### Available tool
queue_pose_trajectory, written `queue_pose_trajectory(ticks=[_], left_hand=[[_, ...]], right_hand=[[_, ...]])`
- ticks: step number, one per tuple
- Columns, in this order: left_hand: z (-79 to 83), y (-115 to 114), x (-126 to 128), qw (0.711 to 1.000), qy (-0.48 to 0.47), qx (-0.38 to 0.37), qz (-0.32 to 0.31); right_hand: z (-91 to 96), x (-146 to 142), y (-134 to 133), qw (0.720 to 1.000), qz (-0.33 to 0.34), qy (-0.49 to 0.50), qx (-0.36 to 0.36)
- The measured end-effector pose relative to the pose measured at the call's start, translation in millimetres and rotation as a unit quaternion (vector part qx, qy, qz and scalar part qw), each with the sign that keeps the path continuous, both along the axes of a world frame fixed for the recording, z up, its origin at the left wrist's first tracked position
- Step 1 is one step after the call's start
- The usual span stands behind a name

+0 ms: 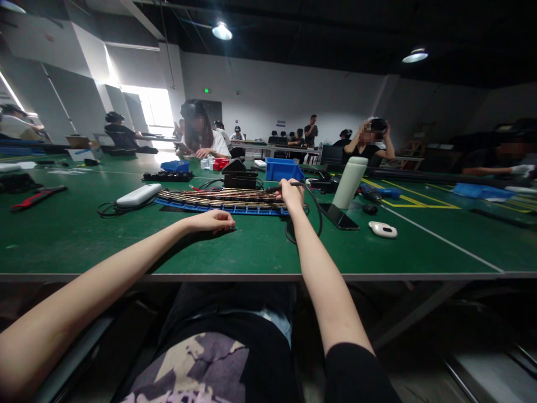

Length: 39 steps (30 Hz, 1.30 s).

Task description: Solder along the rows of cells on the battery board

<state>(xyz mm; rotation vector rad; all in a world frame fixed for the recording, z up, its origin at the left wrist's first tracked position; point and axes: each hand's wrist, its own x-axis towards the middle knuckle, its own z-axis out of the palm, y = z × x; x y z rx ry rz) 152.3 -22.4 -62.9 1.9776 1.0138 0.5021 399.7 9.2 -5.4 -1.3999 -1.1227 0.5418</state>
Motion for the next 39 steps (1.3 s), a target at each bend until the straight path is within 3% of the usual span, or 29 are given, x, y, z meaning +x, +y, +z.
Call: queue_pose_trajectory(ticks=[39], left_hand=[[2.0,-0.9,1.0,1.000,0.006,-0.002,0.000]], right_hand=[[2.5,-4.1,-6.8,1.000,0.015,0.013,-0.001]])
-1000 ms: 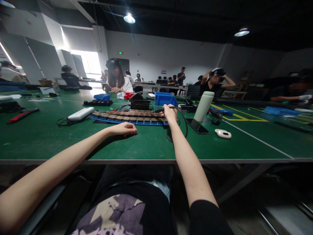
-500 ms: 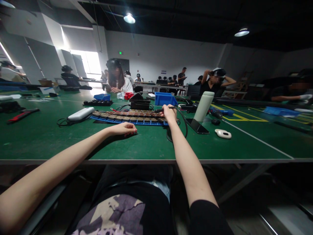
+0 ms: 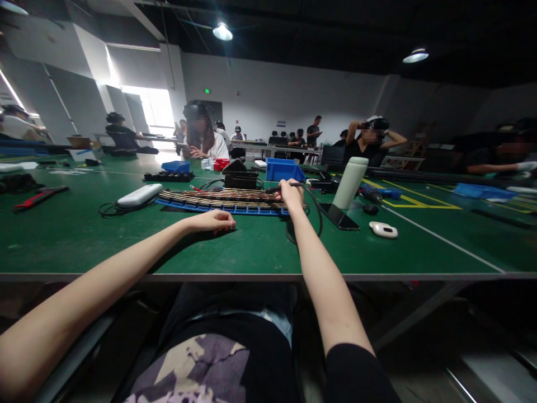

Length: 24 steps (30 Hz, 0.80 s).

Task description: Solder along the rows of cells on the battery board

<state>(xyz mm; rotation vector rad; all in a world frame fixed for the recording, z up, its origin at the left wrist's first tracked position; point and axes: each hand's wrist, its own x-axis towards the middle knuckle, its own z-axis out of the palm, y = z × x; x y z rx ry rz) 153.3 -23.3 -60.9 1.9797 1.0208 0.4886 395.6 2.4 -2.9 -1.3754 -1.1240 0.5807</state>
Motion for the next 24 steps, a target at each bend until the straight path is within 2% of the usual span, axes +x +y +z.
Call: queue_pose_trajectory(ticks=[24], left_hand=[[-0.5,1.5,0.2,1.000,0.008,0.003,-0.001]], right_hand=[[-3.0,4.7,7.6,1.000,-0.018,-0.007,0.013]])
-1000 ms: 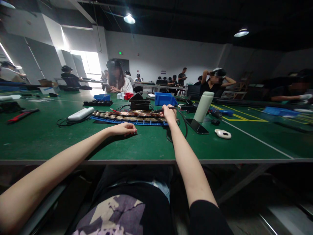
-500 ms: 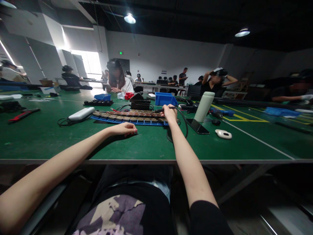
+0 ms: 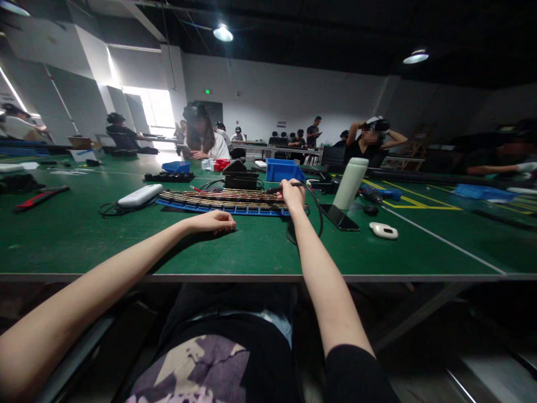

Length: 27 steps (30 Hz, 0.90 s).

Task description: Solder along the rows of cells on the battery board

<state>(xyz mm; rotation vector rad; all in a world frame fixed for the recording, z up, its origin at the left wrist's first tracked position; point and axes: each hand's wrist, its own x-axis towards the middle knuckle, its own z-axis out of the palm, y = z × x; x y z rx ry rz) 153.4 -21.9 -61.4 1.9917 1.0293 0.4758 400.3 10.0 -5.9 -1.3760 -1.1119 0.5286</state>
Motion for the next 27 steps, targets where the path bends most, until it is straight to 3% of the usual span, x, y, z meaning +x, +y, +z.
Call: queue_pose_trajectory(ticks=[27], left_hand=[[2.6,-3.0,0.0,1.000,-0.010,-0.005,0.003]], right_hand=[[1.0,-1.4,-2.4,1.000,0.014,-0.008,-0.007]])
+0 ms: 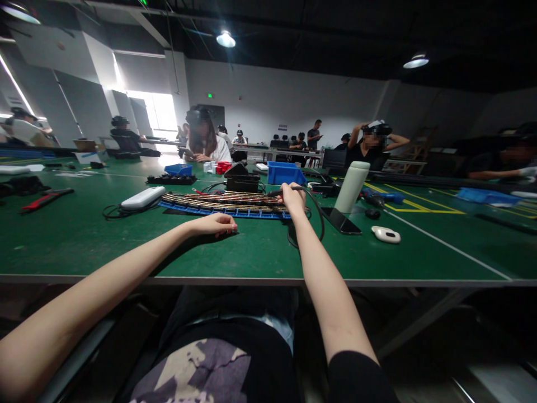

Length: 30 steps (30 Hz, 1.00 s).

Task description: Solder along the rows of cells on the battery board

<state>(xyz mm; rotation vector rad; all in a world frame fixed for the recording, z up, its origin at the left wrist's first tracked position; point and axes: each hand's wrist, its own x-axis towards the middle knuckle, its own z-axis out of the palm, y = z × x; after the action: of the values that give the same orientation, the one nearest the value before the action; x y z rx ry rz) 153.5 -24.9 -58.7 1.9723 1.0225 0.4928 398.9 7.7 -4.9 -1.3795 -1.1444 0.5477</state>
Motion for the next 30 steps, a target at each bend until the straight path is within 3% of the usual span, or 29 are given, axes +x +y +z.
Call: queue_pose_trajectory(ticks=[30], left_hand=[[-1.1,0.3,-0.4,1.000,-0.005,-0.005,-0.006]], right_hand=[[2.7,-2.1,-3.3,1.000,0.007,0.009,-0.005]])
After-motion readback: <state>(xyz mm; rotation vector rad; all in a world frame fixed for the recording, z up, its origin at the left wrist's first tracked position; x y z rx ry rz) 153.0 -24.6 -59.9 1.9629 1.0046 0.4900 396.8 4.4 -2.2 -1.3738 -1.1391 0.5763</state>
